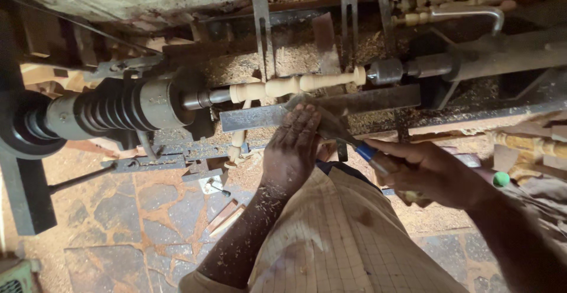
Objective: The person uses a chisel to shape a cylindrical wooden piece mounted on a lathe. They hold the chisel with both hands and apply it to the rotating wood, creating decorative grooves and contours. Wood shavings accumulate on the machine and floor as the piece is progressively shaped.
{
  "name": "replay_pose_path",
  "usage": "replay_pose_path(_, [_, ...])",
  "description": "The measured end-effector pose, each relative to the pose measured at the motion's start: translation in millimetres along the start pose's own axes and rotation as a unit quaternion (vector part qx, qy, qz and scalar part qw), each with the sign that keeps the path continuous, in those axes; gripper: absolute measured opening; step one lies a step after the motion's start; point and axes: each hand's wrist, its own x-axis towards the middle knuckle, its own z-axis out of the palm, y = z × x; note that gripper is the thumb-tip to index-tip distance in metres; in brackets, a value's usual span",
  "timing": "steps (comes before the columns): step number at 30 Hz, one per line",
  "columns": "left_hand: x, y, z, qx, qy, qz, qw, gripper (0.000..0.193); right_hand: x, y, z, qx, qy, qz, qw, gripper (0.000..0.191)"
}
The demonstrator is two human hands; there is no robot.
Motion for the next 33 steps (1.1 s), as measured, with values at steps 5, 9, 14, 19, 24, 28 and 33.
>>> replay_pose_path(5, [-11,-16,3,-0.046,-0.02,0.074,0.996,0.037,-24,-3,71,0.081,0.106,0.027,0.991,0.081])
replay_pose_path(9, [-10,-28,4,-0.082,-0.057,0.131,0.986,0.044,-23,-9,137,0.106,0.244,0.099,0.959,0.073])
replay_pose_path(14, [-2,-55,-10,-0.101,-0.067,0.16,0.98,0.047,0,-28,180,0.141,0.3,0.034,0.943,0.064])
replay_pose_path(19, [-2,-81,-17,-0.131,-0.069,0.192,0.97,0.038,14,-58,208,0.127,0.326,0.084,0.933,0.067])
replay_pose_path(24, [-10,-107,-23,-0.115,-0.083,0.209,0.968,0.04,33,-84,244,0.107,0.365,0.097,0.92,0.064])
replay_pose_path(28, [-12,-127,-33,-0.152,-0.125,0.203,0.959,0.046,55,-103,276,0.07,0.41,0.093,0.904,0.061])
replay_pose_path(33, [-16,-145,-45,-0.135,-0.132,0.218,0.957,0.053,79,-128,308,0.122,0.421,0.077,0.895,0.063])
